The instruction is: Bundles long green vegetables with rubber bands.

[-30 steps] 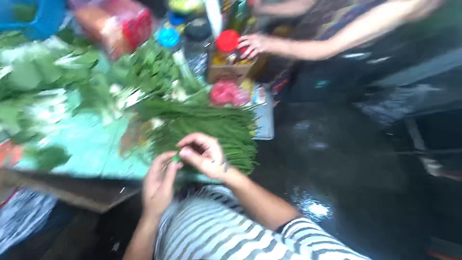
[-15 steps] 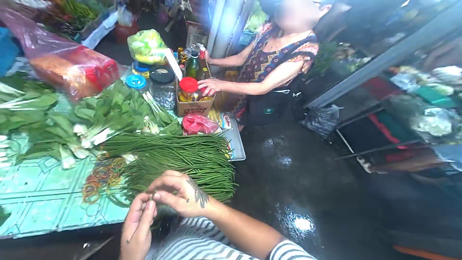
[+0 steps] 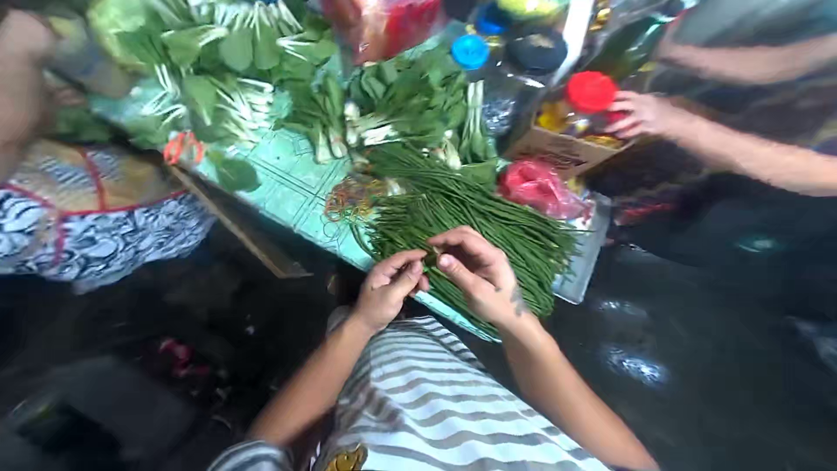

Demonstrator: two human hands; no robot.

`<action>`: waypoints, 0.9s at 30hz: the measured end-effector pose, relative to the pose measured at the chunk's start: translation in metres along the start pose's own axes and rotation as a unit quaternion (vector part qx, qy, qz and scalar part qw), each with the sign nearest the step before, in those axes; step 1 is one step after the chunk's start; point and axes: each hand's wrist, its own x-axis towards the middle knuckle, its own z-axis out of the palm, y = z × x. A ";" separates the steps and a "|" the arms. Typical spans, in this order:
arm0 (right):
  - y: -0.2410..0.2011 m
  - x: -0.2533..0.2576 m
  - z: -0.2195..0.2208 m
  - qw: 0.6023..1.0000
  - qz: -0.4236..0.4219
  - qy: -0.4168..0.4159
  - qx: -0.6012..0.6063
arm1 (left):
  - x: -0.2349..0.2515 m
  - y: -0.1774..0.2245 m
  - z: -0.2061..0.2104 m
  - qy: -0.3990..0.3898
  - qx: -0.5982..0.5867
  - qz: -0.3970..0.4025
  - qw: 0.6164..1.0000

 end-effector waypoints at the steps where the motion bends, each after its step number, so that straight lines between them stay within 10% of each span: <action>1: 0.006 0.003 0.005 1.000 0.010 -0.017 0.021 | 0.000 0.002 -0.003 0.002 -0.027 -0.008 1.000; 8: 0.055 0.006 0.055 0.963 0.077 -0.129 0.223 | 0.013 0.018 -0.026 0.030 -0.168 -0.017 0.985; 13: 0.022 0.036 0.052 0.997 0.009 -0.020 0.074 | 0.022 0.028 -0.043 0.036 -0.108 -0.032 0.993; 22: -0.015 0.103 0.005 0.964 -0.159 -0.149 -0.150 | 0.039 0.033 -0.032 0.003 -0.113 -0.033 0.993; 27: -0.020 0.102 0.010 0.976 -0.151 -0.053 -0.146 | 0.047 0.041 -0.014 0.094 0.150 0.147 0.973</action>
